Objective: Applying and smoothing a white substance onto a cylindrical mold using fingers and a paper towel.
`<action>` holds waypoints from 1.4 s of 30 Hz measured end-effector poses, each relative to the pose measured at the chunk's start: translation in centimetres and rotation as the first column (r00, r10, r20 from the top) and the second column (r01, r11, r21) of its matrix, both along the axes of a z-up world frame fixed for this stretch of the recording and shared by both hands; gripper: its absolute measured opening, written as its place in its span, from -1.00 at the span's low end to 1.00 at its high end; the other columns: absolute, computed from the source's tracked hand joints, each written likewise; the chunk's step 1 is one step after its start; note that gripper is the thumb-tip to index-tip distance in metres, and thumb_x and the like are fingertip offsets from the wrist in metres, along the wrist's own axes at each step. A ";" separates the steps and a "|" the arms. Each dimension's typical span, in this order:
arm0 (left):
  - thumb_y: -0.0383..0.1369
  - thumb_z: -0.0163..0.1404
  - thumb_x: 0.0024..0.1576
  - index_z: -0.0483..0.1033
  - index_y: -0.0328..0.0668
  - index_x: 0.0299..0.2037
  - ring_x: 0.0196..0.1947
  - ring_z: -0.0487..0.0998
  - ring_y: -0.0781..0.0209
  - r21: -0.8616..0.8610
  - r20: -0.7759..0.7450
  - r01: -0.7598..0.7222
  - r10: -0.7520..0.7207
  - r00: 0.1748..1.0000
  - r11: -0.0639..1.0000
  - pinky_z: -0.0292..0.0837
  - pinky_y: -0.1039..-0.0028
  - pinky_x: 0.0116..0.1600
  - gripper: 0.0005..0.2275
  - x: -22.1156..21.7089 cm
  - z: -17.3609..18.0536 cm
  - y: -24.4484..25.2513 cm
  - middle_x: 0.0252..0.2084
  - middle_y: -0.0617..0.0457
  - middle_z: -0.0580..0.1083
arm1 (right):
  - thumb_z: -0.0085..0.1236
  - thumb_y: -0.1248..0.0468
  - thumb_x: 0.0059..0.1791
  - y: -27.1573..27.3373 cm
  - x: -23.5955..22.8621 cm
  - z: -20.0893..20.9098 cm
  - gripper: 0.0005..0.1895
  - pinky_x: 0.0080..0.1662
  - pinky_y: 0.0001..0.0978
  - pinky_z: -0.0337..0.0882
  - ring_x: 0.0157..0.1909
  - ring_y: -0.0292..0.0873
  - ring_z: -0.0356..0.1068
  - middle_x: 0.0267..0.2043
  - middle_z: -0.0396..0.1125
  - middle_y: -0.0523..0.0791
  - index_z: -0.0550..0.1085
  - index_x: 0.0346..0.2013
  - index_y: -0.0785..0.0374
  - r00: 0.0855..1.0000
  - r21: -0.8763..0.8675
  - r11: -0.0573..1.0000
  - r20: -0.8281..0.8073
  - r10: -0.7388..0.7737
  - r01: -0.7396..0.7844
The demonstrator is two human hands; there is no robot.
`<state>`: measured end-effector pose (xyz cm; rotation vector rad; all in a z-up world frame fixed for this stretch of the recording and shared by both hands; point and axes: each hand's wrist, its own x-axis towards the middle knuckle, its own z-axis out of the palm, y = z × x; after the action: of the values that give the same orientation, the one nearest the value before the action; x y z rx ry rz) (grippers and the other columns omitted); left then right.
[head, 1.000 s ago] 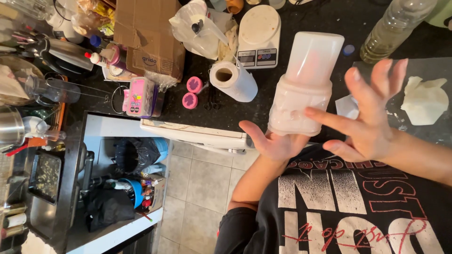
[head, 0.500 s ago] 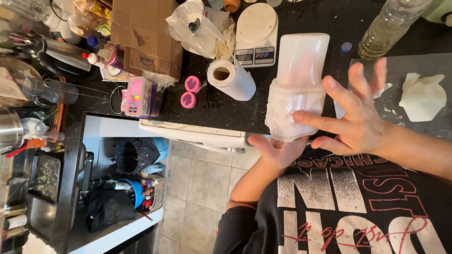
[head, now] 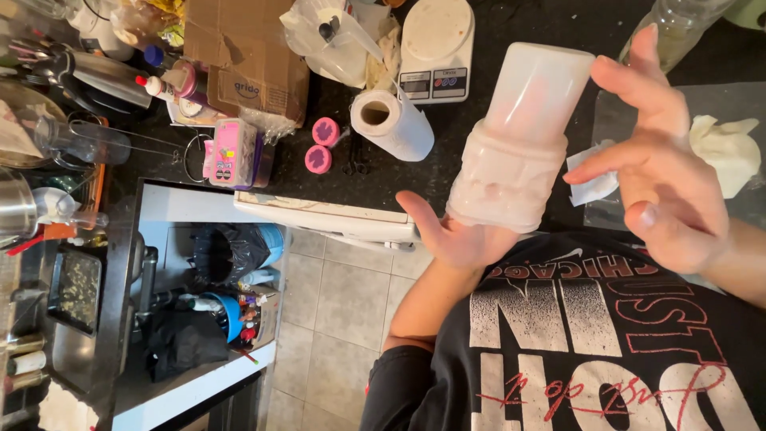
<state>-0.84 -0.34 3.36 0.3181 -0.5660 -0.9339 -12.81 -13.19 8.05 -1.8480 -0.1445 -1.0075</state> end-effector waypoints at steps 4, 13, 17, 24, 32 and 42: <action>0.52 -0.76 0.01 -0.29 -0.37 0.57 0.63 -0.15 -0.29 0.052 0.015 0.094 -0.095 0.995 0.994 -0.43 -0.22 0.75 0.14 0.1 1.7 -0.1 0.59 -0.37 -0.14 | -0.26 -0.01 0.15 -0.2 0.0 0.9 -0.58 0.80 0.35 -0.52 0.80 -0.03 -0.41 0.61 -0.06 0.03 0.43 -0.06 0.24 0.996 -0.068 0.994 0.013 -0.085 0.086; 0.44 -0.74 0.12 -0.05 -0.55 0.53 0.65 -0.05 -0.29 -0.017 0.139 -0.114 0.115 0.984 0.993 -0.39 -0.26 0.78 0.09 -0.5 -0.1 0.5 0.54 -0.36 0.08 | -0.31 -0.07 0.11 0.1 0.3 1.0 -0.36 0.71 0.36 -0.66 0.75 -0.05 -0.67 0.68 -0.40 0.05 0.53 0.06 0.39 0.993 -0.188 0.978 -0.054 -0.104 0.092; 0.43 -0.61 0.14 -0.02 -0.48 0.53 0.63 0.02 -0.31 -0.059 0.145 -0.133 0.140 0.980 0.989 -0.29 -0.28 0.77 0.05 0.0 -0.1 0.6 0.54 -0.35 0.11 | -0.22 -0.06 0.08 0.1 -0.2 1.6 -0.46 0.77 0.16 -0.54 0.80 -0.10 -0.66 0.73 -0.48 -0.05 0.49 -0.01 0.32 0.988 0.101 0.987 -0.077 0.135 -0.127; 0.40 -0.41 0.17 0.05 -0.37 0.55 0.59 0.12 -0.34 -0.102 0.117 -0.127 0.139 0.983 0.987 -0.13 -0.31 0.75 -0.02 0.6 -1.0 0.9 0.55 -0.34 0.16 | -0.14 0.18 0.22 -6.2 -4.2 -5.8 -0.74 0.87 -0.37 0.10 0.90 -0.15 -0.07 0.71 0.02 -0.18 0.29 0.15 0.25 0.992 0.429 0.895 -0.090 -0.093 0.123; 0.41 -0.58 0.12 -0.36 -0.23 0.57 0.66 -0.32 -0.10 0.054 0.028 0.072 -0.074 0.997 0.996 -0.55 0.01 0.74 -0.01 2.2 -6.6 1.8 0.64 -0.14 -0.29 | 0.16 0.11 -0.12 -8.4 -6.6 -21.0 -0.16 0.41 0.40 -0.19 0.59 0.34 -0.20 0.60 -0.20 0.25 0.19 0.47 -0.06 0.508 -0.548 0.835 -0.704 -0.496 0.054; 0.38 -0.55 0.04 -0.18 -0.32 0.59 0.59 -0.17 -0.13 0.282 -0.653 0.120 0.099 0.751 0.952 -0.35 0.06 0.63 0.03 2.3 -4.9 1.1 0.60 -0.20 -0.12 | -0.30 0.20 0.23 -8.2 -2.5 -16.6 -0.58 0.27 0.01 0.34 0.28 0.18 0.23 0.17 0.37 0.06 0.39 0.33 -0.17 0.031 -0.334 0.940 -0.943 -0.333 -0.067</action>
<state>1.42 0.72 -1.52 0.2364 0.2485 -1.0709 -15.28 -21.35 -8.52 -2.4638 0.8486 0.5350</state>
